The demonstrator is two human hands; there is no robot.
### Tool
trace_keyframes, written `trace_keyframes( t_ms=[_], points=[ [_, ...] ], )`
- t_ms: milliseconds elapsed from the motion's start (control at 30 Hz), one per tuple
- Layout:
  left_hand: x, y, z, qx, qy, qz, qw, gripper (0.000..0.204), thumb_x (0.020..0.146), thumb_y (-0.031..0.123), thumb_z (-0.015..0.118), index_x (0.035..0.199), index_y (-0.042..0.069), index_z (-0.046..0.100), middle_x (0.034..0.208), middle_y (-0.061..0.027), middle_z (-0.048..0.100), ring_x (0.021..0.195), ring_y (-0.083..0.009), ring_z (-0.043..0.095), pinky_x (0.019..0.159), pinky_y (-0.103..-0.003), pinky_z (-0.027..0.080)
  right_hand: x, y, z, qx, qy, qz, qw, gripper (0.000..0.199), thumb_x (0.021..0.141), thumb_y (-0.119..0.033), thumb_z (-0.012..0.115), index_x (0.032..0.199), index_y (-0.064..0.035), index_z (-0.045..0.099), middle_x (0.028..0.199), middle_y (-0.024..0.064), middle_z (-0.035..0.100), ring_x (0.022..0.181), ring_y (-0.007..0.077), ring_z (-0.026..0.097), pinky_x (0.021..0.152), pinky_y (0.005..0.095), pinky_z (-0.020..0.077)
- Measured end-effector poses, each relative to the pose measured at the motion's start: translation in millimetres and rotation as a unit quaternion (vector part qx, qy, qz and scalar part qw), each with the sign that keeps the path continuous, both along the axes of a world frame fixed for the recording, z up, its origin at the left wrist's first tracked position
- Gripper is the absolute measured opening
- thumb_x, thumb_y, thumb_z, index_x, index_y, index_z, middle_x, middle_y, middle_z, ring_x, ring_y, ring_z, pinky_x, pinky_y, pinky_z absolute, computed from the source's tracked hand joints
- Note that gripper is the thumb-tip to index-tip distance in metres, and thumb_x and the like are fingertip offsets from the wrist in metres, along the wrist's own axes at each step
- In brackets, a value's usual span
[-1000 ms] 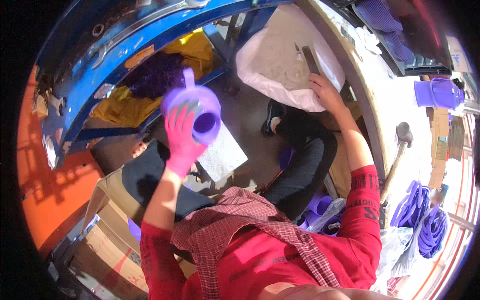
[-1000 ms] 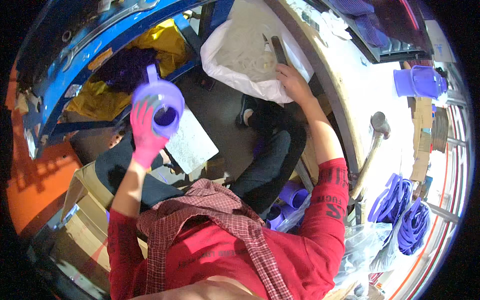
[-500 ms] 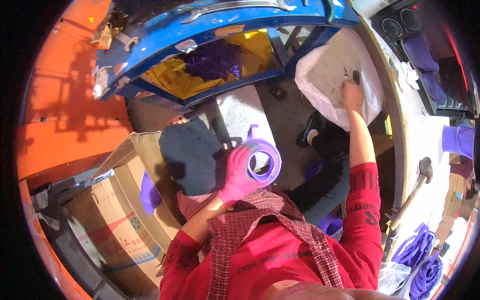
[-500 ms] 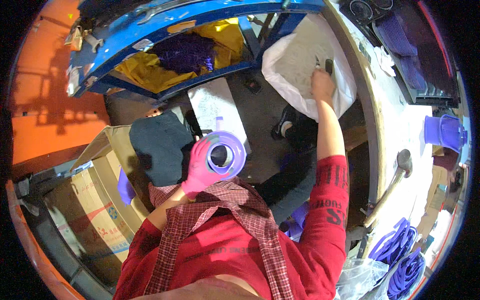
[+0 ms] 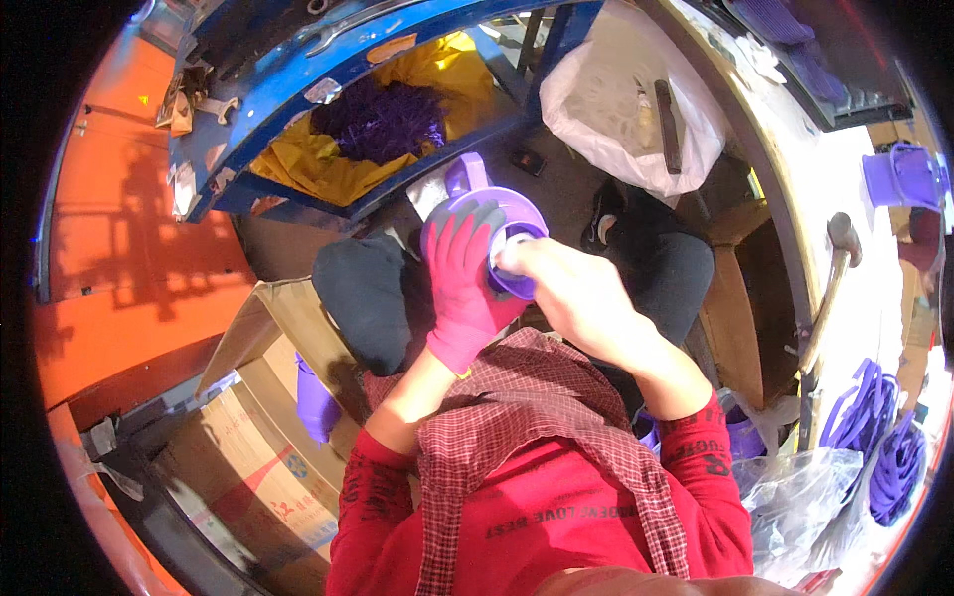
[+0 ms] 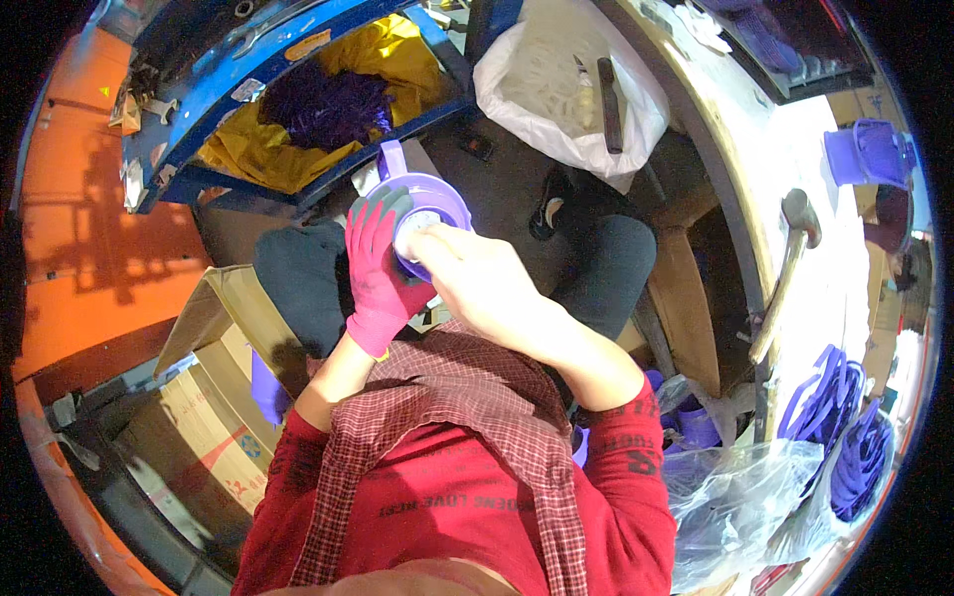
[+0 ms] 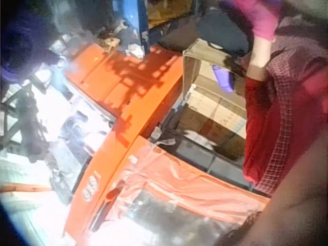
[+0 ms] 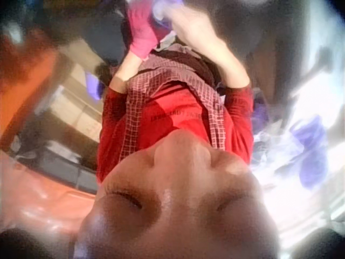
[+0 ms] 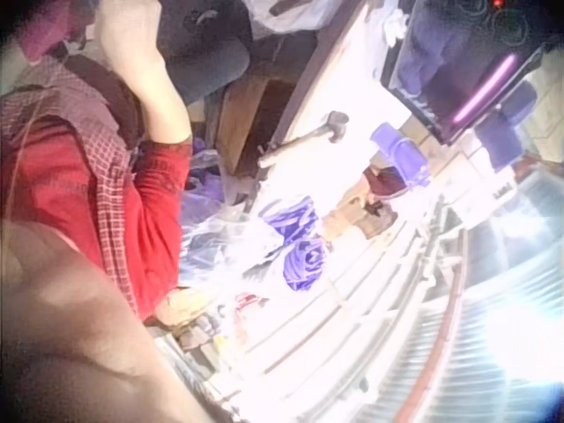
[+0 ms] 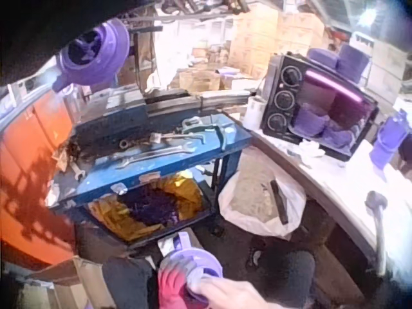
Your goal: The person repeatedly assembles purple plastic containers by inserting a cylindrical insert into the main body, tapping it with a hammer, and attaching a handle. The person handles multiple containers one at a time, placing finished units on a nearby surface.
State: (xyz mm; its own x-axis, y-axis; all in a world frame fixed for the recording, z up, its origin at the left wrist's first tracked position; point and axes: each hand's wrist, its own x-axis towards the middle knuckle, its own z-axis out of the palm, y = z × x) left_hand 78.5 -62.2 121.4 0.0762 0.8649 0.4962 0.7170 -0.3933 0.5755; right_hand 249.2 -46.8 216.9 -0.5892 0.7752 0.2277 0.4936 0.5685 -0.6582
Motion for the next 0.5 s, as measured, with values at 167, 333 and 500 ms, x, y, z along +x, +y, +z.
trace_keyframes(
  t_ms=[167,333,500],
  points=[
    [11,-8,1,0.010,0.049,-0.015,0.999,0.077,0.067,0.037,0.078,0.130,0.005,0.051,0.135,-0.0168,0.052,0.130,-0.0401,0.046,0.113,-0.061,0.027,-8,-2,-16,0.120,-0.131,-0.005,0.984,0.030,0.078,-0.011,0.061,0.106,-0.0008,0.060,0.100,0.0127,0.061,0.095,0.0282,0.065,0.075,0.0354,0.0567],
    [17,-10,1,0.054,0.063,0.008,0.997,0.071,0.070,0.038,0.076,0.129,0.006,0.053,0.137,-0.0137,0.053,0.131,-0.0357,0.046,0.114,-0.059,0.027,-7,-17,-35,0.130,-0.160,-0.037,0.978,0.030,0.076,-0.012,0.061,0.102,0.0013,0.062,0.099,0.0123,0.061,0.097,0.0266,0.064,0.075,0.0343,0.0564],
    [12,-8,5,-0.002,0.057,-0.031,0.998,0.073,0.069,0.038,0.076,0.131,0.007,0.053,0.137,-0.0124,0.054,0.130,-0.0338,0.047,0.115,-0.056,0.027,-1,-7,-39,0.107,-0.146,0.001,0.984,0.028,0.077,-0.009,0.060,0.104,-0.0014,0.065,0.097,0.0115,0.064,0.090,0.0291,0.066,0.075,0.0352,0.0567]
  ],
)
